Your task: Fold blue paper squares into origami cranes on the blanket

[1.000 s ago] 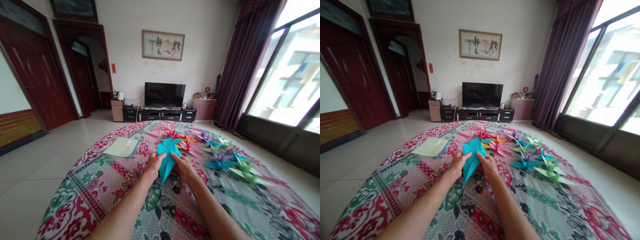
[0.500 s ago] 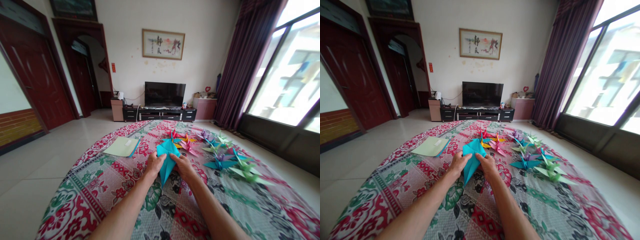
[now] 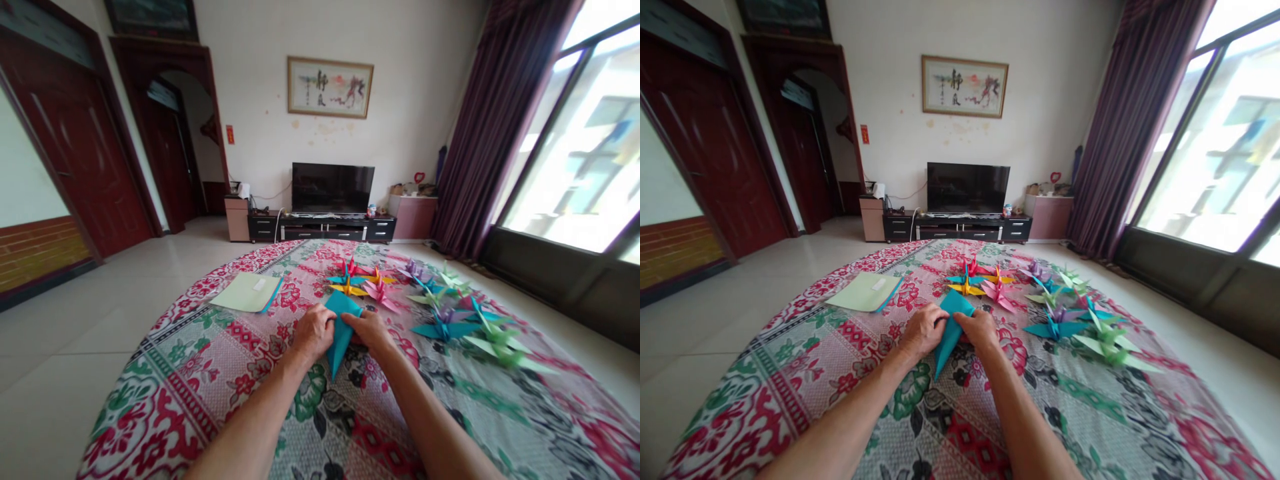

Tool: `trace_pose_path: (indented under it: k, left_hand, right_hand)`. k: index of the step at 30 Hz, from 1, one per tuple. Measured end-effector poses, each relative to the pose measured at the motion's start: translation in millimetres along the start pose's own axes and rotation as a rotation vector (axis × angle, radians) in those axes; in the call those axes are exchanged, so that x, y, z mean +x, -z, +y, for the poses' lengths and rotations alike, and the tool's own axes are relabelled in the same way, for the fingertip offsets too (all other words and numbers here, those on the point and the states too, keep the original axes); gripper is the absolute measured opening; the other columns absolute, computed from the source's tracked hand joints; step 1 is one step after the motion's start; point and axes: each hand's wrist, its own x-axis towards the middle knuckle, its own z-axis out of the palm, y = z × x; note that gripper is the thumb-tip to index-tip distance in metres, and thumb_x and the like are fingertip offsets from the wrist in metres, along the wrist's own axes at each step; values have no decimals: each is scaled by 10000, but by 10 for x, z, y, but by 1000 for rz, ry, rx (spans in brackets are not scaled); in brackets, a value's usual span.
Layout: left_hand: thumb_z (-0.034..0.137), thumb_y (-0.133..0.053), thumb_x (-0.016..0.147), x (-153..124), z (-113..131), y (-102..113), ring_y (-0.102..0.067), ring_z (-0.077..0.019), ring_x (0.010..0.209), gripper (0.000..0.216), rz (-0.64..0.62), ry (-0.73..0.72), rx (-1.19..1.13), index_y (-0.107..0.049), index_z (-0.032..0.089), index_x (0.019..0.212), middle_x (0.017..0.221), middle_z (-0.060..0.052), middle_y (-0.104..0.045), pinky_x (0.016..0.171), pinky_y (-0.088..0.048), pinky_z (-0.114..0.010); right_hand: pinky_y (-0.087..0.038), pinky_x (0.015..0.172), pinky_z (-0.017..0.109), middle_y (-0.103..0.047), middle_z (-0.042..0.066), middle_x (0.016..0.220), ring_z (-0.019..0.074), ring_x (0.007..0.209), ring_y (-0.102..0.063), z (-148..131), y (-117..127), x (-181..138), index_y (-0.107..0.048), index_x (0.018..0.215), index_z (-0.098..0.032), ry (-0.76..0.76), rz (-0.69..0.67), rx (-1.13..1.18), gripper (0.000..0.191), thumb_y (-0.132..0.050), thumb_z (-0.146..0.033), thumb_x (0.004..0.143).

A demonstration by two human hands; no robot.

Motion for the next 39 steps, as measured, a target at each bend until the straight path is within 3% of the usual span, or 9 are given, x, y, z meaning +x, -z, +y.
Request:
trace_pose_path:
  k: [3,6,9,12,19,24,29,34,39]
  left_hand:
    - [169,-474,770,-20,-18,-34,-562,-161,857,222,-88,-38,49,-680,207,847,852,-43,-617,803,-453,-264]
    - [176,-473,775,-33,-28,-36,-554,-164,861,228,-101,-61,76,-687,203,848,863,-48,-611,817,-448,-271]
    - [183,-472,781,-44,-14,-13,-547,-168,868,229,-112,-76,83,-687,201,860,875,-51,-606,824,-446,-278]
    - [188,-472,788,-50,3,3,-542,-173,878,226,-113,-88,83,-684,191,864,878,-55,-600,834,-442,-281]
    - [189,-471,797,-53,1,-5,-530,-170,903,231,-120,-104,76,-686,205,881,906,-50,-596,857,-428,-278]
    - [183,-442,820,-45,0,-5,-524,-173,893,255,-139,-159,109,-686,209,890,926,-43,-611,869,-413,-313]
    - [180,-439,825,-45,-16,-21,-527,-169,890,249,-141,-197,128,-687,202,845,917,-45,-617,886,-392,-330]
    - [170,-432,824,-61,-9,-11,-522,-167,890,250,-126,-213,146,-679,201,852,937,-47,-611,862,-395,-322]
    - [156,-427,820,-67,-3,-6,-527,-161,899,237,-114,-231,159,-661,190,839,951,-46,-605,894,-377,-323]
  right_hand:
    - [-421,421,257,-583,14,460,200,487,-594,-44,19,-9,-634,676,-171,60,100,-242,221,-676,-357,565]
    - [-439,546,287,-670,93,689,264,715,-637,-94,42,-68,-645,894,-160,200,235,-577,388,-678,-363,564]
    - [-429,633,304,-665,137,893,268,838,-624,-109,60,-173,-538,1121,-172,269,268,-838,519,-613,-410,666]
    - [-414,635,306,-613,141,1006,263,882,-603,-92,80,-269,-482,1144,-168,346,291,-992,492,-551,-427,732]
    - [-369,576,255,-516,61,996,206,904,-529,-58,112,-319,-556,890,-214,489,310,-1094,253,-532,-434,768]
    - [-372,570,243,-491,53,1026,193,916,-501,-42,94,-305,-550,958,-207,534,359,-1080,271,-553,-398,765]
    - [-394,631,257,-549,47,931,193,903,-500,-21,102,-305,-631,731,-222,575,242,-1108,270,-463,-408,830]
    - [-384,850,308,-595,70,1033,207,984,-500,9,140,-442,-670,868,-212,652,159,-1100,315,-411,-391,859]
    - [-313,971,387,-522,58,1255,258,1160,-411,31,147,-613,-594,1093,-196,640,98,-1141,357,-400,-387,861]
